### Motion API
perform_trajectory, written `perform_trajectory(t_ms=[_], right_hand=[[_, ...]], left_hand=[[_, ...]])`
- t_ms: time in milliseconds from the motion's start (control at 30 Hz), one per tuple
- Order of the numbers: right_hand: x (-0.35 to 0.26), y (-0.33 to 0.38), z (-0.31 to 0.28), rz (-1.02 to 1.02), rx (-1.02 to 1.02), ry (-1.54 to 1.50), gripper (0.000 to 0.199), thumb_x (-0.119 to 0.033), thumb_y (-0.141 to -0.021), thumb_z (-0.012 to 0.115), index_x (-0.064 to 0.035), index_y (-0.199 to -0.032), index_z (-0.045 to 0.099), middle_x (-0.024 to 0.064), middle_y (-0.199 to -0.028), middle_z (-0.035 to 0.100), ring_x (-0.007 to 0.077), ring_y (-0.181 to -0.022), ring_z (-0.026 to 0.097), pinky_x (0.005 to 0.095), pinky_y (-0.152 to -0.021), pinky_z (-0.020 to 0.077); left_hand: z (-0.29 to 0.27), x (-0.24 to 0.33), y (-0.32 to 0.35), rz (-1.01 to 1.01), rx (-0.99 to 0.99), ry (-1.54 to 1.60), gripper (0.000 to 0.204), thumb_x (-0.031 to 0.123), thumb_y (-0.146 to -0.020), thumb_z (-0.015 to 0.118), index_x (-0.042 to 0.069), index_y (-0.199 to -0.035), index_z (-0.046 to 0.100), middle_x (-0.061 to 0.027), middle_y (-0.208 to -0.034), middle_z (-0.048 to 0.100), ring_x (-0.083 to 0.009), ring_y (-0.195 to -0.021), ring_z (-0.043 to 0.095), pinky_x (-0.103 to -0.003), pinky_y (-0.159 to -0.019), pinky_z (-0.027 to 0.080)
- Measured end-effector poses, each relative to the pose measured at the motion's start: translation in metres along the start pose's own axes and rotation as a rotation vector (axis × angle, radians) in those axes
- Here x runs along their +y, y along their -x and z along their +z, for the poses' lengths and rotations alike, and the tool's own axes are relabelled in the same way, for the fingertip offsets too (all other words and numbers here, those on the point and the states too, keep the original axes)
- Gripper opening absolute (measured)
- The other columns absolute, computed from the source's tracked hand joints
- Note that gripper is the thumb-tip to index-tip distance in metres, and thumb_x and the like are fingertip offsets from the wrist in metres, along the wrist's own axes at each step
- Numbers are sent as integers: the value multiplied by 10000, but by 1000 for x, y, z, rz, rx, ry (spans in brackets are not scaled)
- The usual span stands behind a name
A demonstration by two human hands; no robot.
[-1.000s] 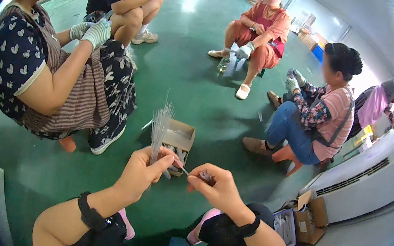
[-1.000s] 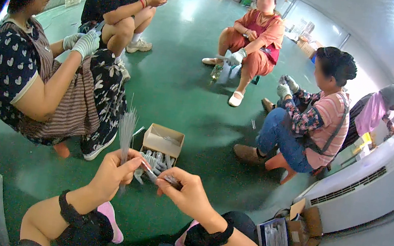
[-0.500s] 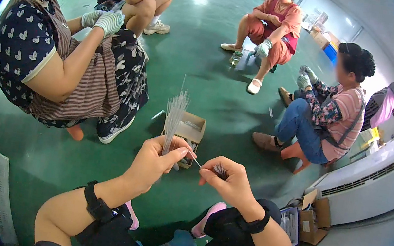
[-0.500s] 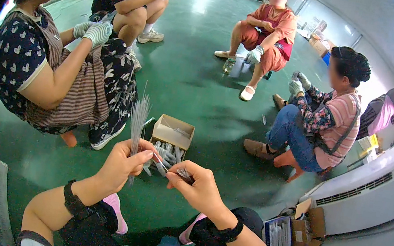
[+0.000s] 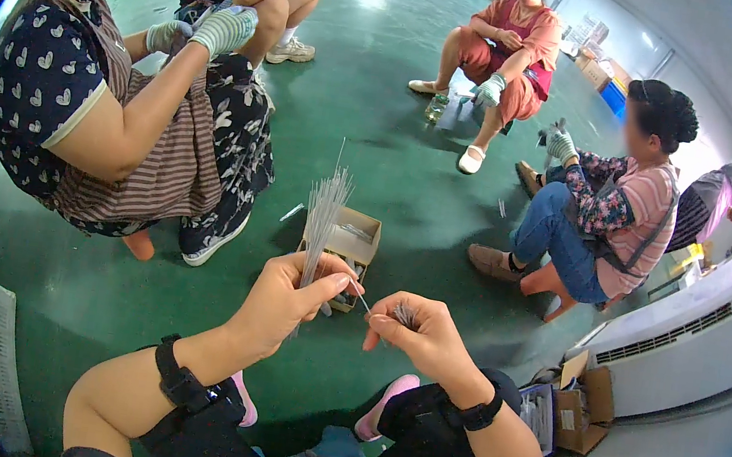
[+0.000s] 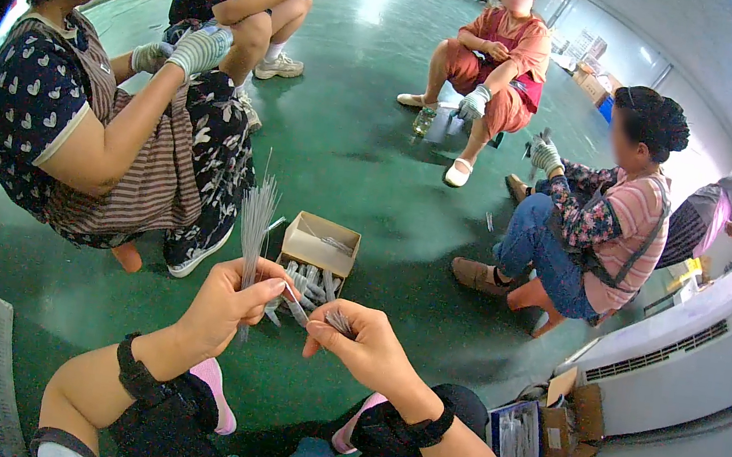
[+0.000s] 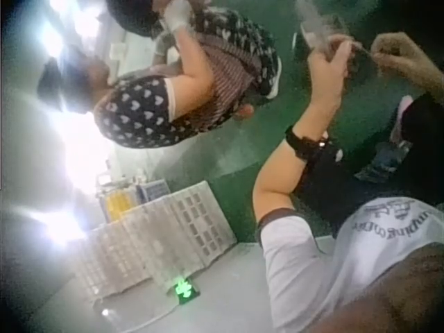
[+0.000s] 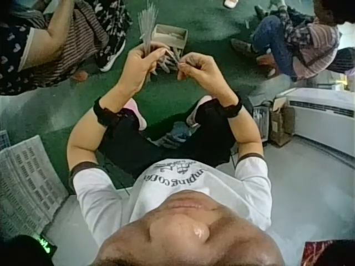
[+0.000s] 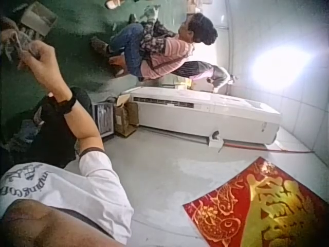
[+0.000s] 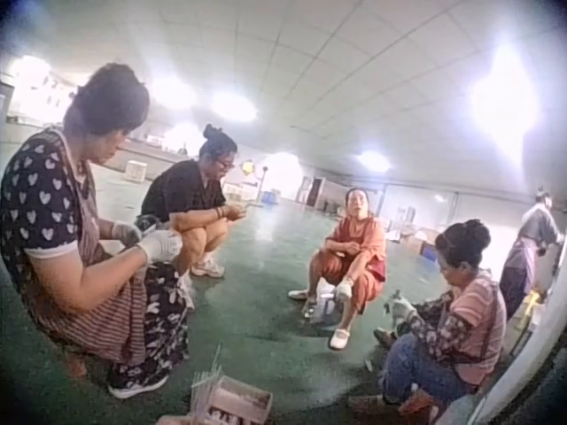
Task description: Assembling small wire-like components by threading them together or inserting them into a base.
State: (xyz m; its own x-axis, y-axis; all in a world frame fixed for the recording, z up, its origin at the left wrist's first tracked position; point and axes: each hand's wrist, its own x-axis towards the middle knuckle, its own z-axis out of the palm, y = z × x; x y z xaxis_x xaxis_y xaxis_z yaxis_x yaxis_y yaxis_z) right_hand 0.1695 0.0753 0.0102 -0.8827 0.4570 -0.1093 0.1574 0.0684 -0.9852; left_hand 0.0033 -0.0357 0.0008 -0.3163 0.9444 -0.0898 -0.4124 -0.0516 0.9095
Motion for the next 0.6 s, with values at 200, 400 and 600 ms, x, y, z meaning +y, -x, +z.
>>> perform_trajectory(t_ms=[200, 400, 600], right_hand=[[-8, 1, -2, 56, -71, -37, 147, -163, -879, 537, -19, -876, 567, -1, -673, 611, 14, -547, 394, 181, -500, 308], [-8, 1, -3, 110, -166, -146, 160, -178, -896, 509, -23, -894, 549, 6, -680, 606, 23, -546, 398, 177, -493, 311], [-7, 2, -6, 129, -260, -246, 163, -179, -907, 495, -23, -919, 541, 13, -686, 600, 26, -547, 411, 177, -484, 305]], left_hand=[[3, 1, 1, 12, 3, -7, 115, 129, -844, 564, 41, -896, 617, -19, -822, 633, 6, -536, 393, -156, -445, 277], [2, 0, 0, 23, -33, -9, 90, 88, -841, 559, 43, -916, 579, -61, -831, 627, -9, -457, 335, -161, -410, 246], [4, -2, 0, 3, -87, 77, 74, 103, -857, 533, 54, -905, 560, -43, -837, 599, -10, -443, 306, -166, -412, 243]])
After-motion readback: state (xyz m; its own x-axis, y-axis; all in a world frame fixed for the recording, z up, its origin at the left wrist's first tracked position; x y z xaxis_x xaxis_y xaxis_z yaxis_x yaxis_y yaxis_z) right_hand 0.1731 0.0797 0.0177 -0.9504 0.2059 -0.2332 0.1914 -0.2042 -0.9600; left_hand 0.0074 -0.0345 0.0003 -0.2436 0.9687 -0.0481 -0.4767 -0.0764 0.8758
